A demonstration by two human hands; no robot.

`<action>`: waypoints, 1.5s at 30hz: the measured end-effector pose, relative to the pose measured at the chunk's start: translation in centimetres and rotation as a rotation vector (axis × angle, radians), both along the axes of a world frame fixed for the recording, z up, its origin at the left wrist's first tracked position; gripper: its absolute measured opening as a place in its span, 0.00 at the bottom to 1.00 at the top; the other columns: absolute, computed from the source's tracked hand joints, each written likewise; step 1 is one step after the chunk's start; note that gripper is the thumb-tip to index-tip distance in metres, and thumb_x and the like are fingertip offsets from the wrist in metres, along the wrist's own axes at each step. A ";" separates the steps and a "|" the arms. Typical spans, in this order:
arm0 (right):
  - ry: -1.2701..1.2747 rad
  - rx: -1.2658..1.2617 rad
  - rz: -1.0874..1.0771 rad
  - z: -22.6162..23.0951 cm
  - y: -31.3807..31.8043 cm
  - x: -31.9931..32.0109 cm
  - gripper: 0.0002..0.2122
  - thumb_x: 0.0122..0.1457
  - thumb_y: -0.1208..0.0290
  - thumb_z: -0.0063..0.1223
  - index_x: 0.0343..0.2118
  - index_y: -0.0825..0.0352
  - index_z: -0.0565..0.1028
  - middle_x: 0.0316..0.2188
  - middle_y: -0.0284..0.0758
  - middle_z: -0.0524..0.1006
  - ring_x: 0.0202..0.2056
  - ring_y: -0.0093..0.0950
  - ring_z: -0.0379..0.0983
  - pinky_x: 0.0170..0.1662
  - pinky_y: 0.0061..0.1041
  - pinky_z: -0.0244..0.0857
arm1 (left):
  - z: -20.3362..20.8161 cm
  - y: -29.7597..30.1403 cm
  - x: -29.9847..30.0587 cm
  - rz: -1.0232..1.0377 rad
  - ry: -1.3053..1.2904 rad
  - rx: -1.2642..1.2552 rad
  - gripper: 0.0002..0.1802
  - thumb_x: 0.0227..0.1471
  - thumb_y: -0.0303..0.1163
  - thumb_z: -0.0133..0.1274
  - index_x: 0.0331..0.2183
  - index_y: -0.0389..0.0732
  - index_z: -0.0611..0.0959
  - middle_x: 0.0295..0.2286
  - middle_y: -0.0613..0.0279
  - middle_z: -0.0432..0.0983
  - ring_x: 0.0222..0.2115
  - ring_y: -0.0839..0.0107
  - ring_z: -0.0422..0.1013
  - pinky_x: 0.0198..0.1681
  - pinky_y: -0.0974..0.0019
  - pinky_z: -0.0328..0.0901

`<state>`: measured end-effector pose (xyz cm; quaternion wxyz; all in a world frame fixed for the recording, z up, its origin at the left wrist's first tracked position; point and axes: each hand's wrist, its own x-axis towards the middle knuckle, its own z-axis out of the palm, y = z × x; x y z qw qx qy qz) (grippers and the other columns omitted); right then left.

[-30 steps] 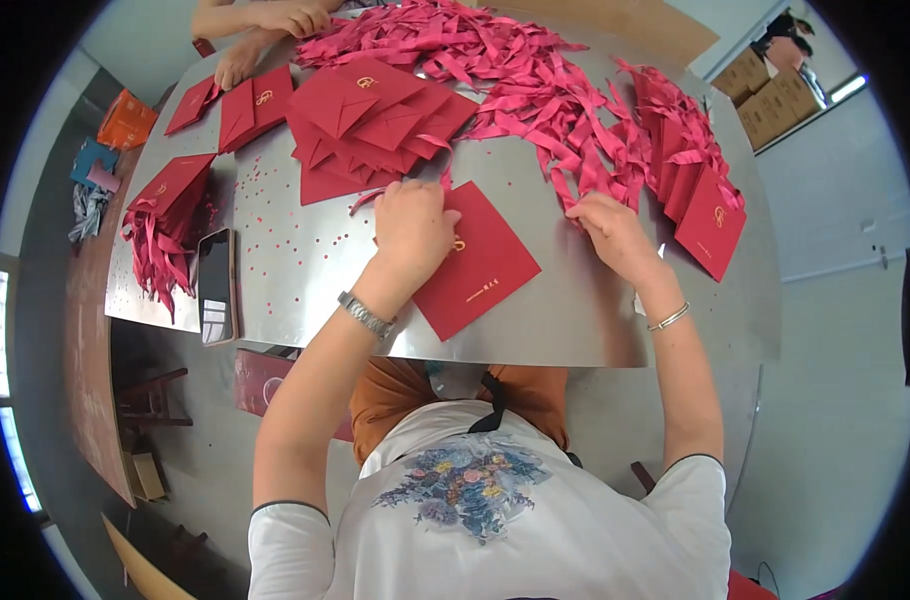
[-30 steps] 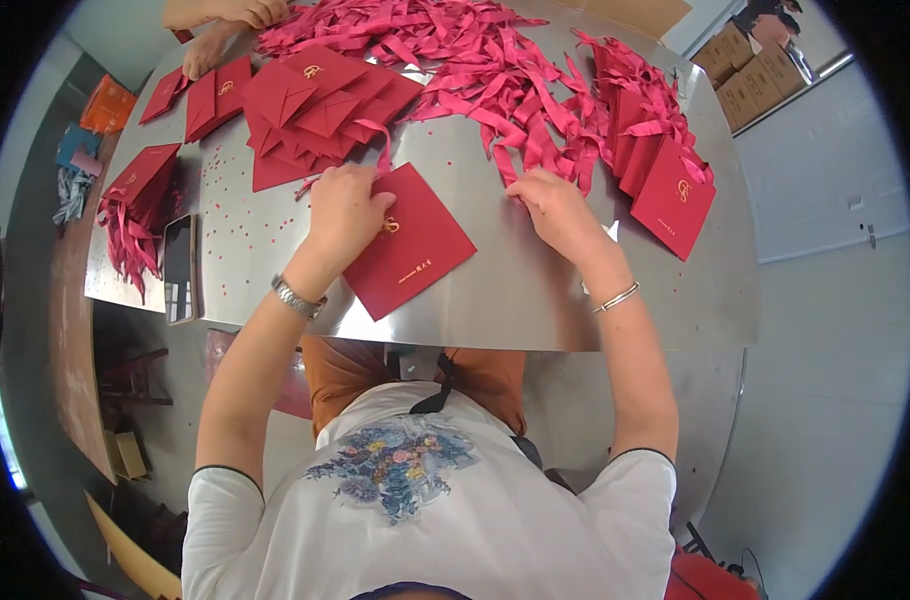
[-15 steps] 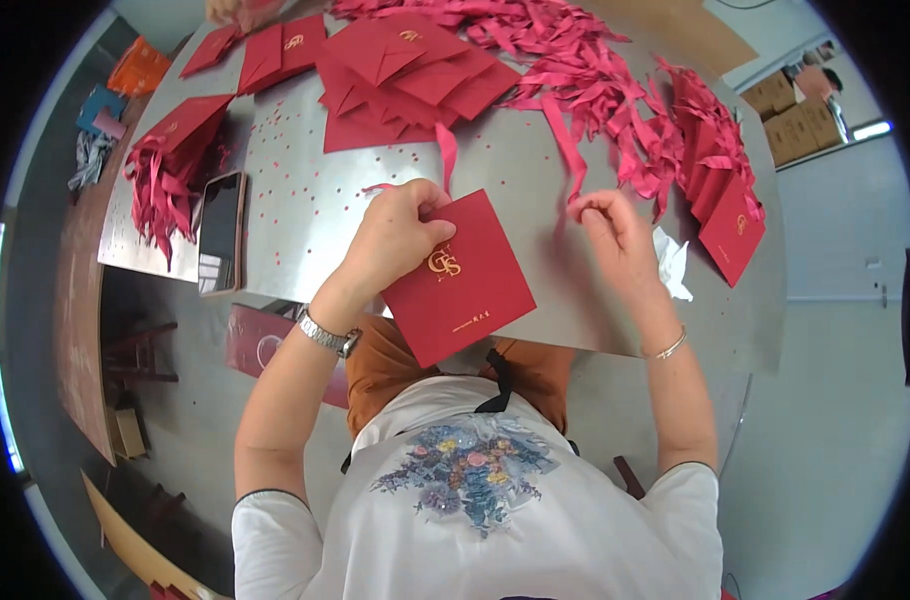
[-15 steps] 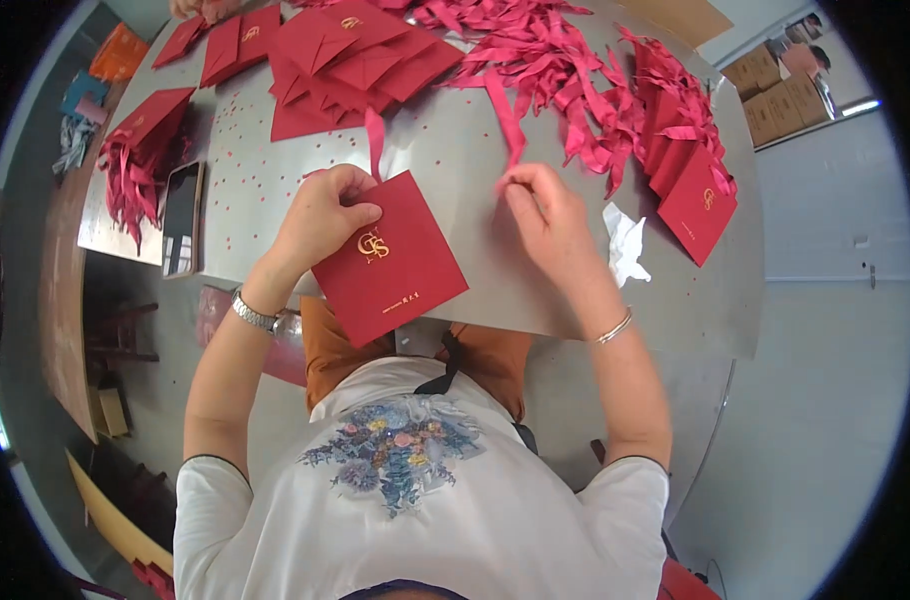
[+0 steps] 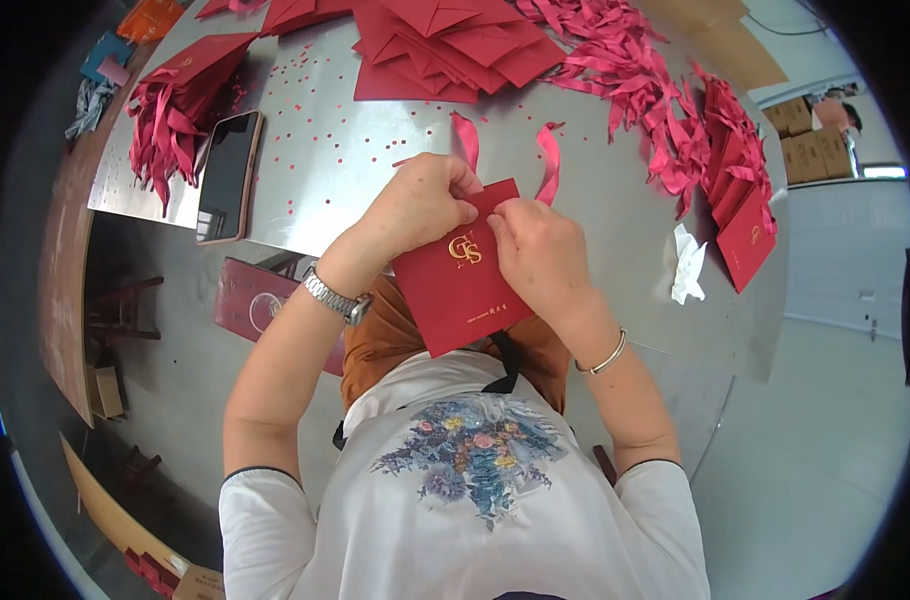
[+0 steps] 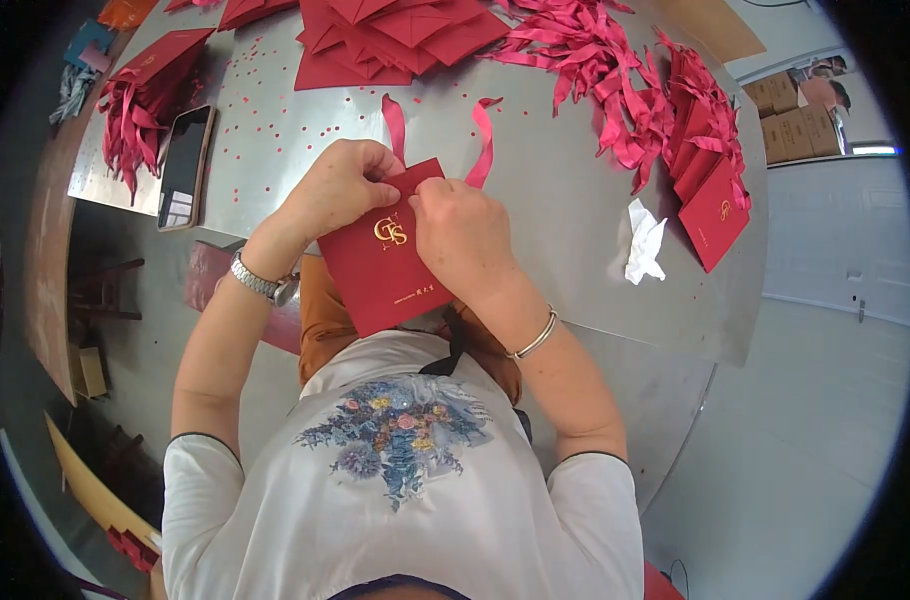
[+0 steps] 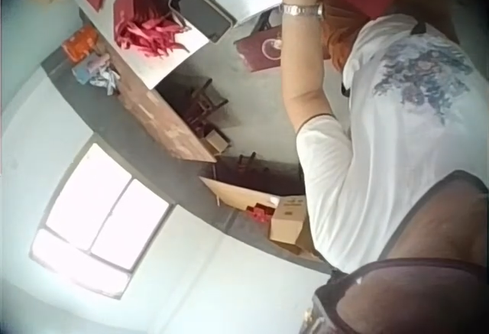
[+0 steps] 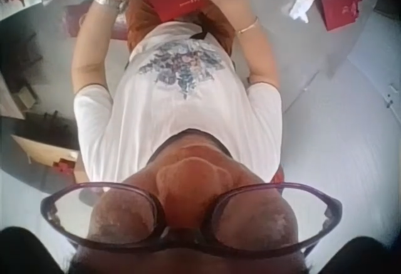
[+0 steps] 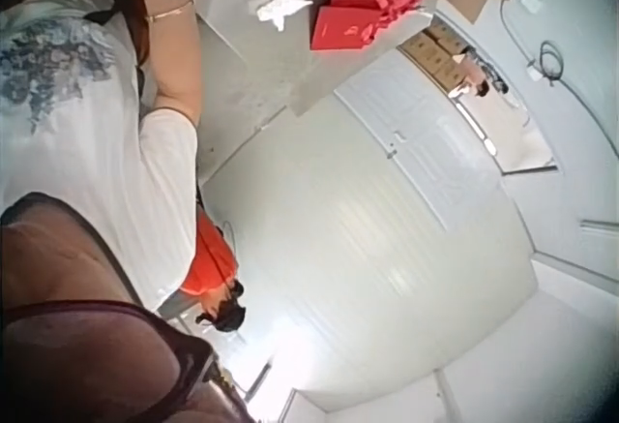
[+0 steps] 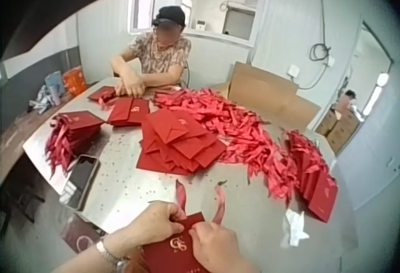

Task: The person ties ribbons onto small red gift bags by hand.

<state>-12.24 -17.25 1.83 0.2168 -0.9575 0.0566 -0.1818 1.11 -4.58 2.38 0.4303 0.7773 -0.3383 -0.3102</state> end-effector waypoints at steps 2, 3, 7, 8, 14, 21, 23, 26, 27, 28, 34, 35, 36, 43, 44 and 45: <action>0.059 -0.027 0.003 -0.2 -0.1 0.4 0.08 0.55 0.72 0.53 0.23 0.69 0.71 0.24 0.43 0.76 0.25 0.42 0.75 0.28 0.38 0.69 | 0.1 0.0 -0.2 0.007 -0.003 -0.003 0.11 0.42 0.24 0.58 0.33 0.31 0.82 0.27 0.51 0.80 0.30 0.63 0.77 0.36 0.64 0.70; 0.062 -0.029 0.006 -0.1 -0.1 0.5 0.08 0.55 0.72 0.53 0.23 0.69 0.71 0.24 0.43 0.76 0.25 0.42 0.75 0.28 0.38 0.69 | 0.1 0.0 -0.2 0.012 -0.009 -0.004 0.11 0.42 0.24 0.58 0.33 0.31 0.82 0.27 0.50 0.80 0.30 0.62 0.77 0.37 0.64 0.70; 0.185 -0.092 -0.006 0.6 -0.2 1.1 0.07 0.54 0.71 0.53 0.23 0.69 0.74 0.22 0.45 0.76 0.25 0.43 0.75 0.29 0.39 0.69 | -0.4 0.1 -0.6 0.025 -0.028 -0.021 0.11 0.42 0.23 0.57 0.32 0.32 0.82 0.27 0.50 0.80 0.30 0.60 0.77 0.37 0.63 0.70; 0.209 -0.096 -0.001 0.7 -0.3 1.3 0.08 0.53 0.70 0.53 0.23 0.69 0.75 0.23 0.45 0.77 0.25 0.43 0.76 0.29 0.40 0.69 | -0.6 0.1 -0.6 0.027 -0.044 -0.032 0.11 0.42 0.23 0.56 0.32 0.32 0.82 0.28 0.49 0.80 0.31 0.59 0.77 0.37 0.62 0.70; 0.445 -0.134 0.020 1.5 -0.7 3.5 0.08 0.48 0.69 0.55 0.25 0.69 0.79 0.25 0.46 0.78 0.28 0.45 0.77 0.32 0.40 0.71 | -1.4 0.0 -1.6 0.051 -0.201 -0.071 0.09 0.43 0.23 0.55 0.32 0.32 0.82 0.27 0.51 0.79 0.29 0.61 0.76 0.35 0.64 0.69; 0.506 -0.274 0.042 4.5 1.6 4.2 0.07 0.47 0.71 0.53 0.25 0.69 0.79 0.24 0.46 0.78 0.30 0.46 0.77 0.34 0.41 0.72 | -0.1 0.6 -1.7 0.062 -0.310 -0.070 0.11 0.42 0.22 0.53 0.33 0.32 0.81 0.26 0.48 0.79 0.29 0.56 0.77 0.35 0.60 0.69; 0.437 -0.183 -0.031 3.6 1.1 4.2 0.07 0.48 0.71 0.53 0.26 0.69 0.79 0.24 0.47 0.78 0.29 0.46 0.77 0.34 0.42 0.72 | -0.2 0.9 -1.5 0.063 -0.271 -0.101 0.11 0.42 0.22 0.53 0.33 0.32 0.81 0.27 0.48 0.79 0.30 0.56 0.77 0.35 0.61 0.69; 0.354 -0.155 -0.057 2.0 0.9 3.9 0.07 0.49 0.71 0.52 0.26 0.69 0.79 0.24 0.48 0.78 0.28 0.47 0.77 0.33 0.43 0.71 | -0.7 0.9 -1.2 0.078 -0.199 -0.171 0.10 0.42 0.22 0.52 0.32 0.32 0.82 0.27 0.45 0.78 0.31 0.53 0.76 0.36 0.59 0.69; 0.354 -0.156 -0.051 1.9 1.0 3.9 0.07 0.49 0.71 0.52 0.26 0.69 0.79 0.24 0.48 0.78 0.28 0.47 0.77 0.33 0.43 0.71 | -0.9 1.0 -1.1 0.088 -0.164 -0.209 0.09 0.41 0.22 0.52 0.30 0.31 0.82 0.26 0.43 0.78 0.32 0.48 0.75 0.37 0.56 0.69; 0.344 -0.174 -0.043 2.0 1.2 4.0 0.07 0.50 0.71 0.52 0.25 0.70 0.79 0.24 0.49 0.78 0.28 0.47 0.77 0.32 0.43 0.71 | -1.1 1.1 -1.0 0.093 -0.164 -0.209 0.09 0.41 0.22 0.52 0.30 0.31 0.82 0.26 0.43 0.78 0.32 0.48 0.75 0.37 0.56 0.69; 0.250 -0.079 -0.024 2.4 0.6 3.5 0.07 0.50 0.73 0.56 0.30 0.71 0.75 0.24 0.47 0.78 0.29 0.47 0.76 0.33 0.41 0.70 | -0.7 1.4 -1.0 0.078 -0.165 -0.289 0.08 0.43 0.23 0.52 0.29 0.31 0.82 0.28 0.44 0.78 0.32 0.51 0.76 0.37 0.58 0.70; 0.200 0.018 -0.012 2.3 0.3 3.3 0.08 0.50 0.74 0.58 0.32 0.71 0.74 0.25 0.46 0.78 0.30 0.47 0.77 0.34 0.41 0.70 | -0.6 1.4 -1.1 0.079 -0.155 -0.257 0.08 0.44 0.24 0.53 0.29 0.32 0.82 0.28 0.45 0.79 0.32 0.52 0.76 0.37 0.59 0.70; 0.197 0.014 -0.014 2.1 -0.1 3.1 0.08 0.50 0.74 0.58 0.32 0.71 0.74 0.25 0.46 0.78 0.30 0.47 0.77 0.34 0.41 0.70 | -0.5 1.4 -1.1 0.079 -0.145 -0.224 0.08 0.44 0.24 0.53 0.30 0.33 0.83 0.28 0.46 0.79 0.32 0.53 0.76 0.37 0.59 0.70; 0.164 0.294 0.061 1.3 0.3 1.6 0.12 0.48 0.73 0.62 0.33 0.69 0.71 0.26 0.42 0.78 0.30 0.41 0.77 0.33 0.36 0.70 | -1.3 1.9 0.0 0.054 -0.003 -0.197 0.07 0.45 0.25 0.54 0.31 0.36 0.83 0.27 0.50 0.79 0.31 0.57 0.77 0.37 0.61 0.70; 0.112 0.345 0.034 0.9 0.2 1.4 0.12 0.48 0.73 0.63 0.33 0.69 0.71 0.25 0.41 0.78 0.29 0.39 0.77 0.33 0.35 0.70 | -0.9 1.8 0.0 -0.011 -0.039 -0.224 0.07 0.45 0.25 0.54 0.30 0.36 0.83 0.27 0.50 0.79 0.31 0.57 0.77 0.36 0.62 0.70; 0.109 0.347 0.033 0.6 0.1 1.2 0.12 0.48 0.73 0.63 0.33 0.69 0.71 0.25 0.41 0.78 0.29 0.39 0.77 0.33 0.35 0.70 | -0.7 1.8 0.0 -0.077 -0.074 -0.251 0.07 0.46 0.24 0.54 0.30 0.36 0.83 0.27 0.50 0.79 0.31 0.57 0.77 0.36 0.62 0.69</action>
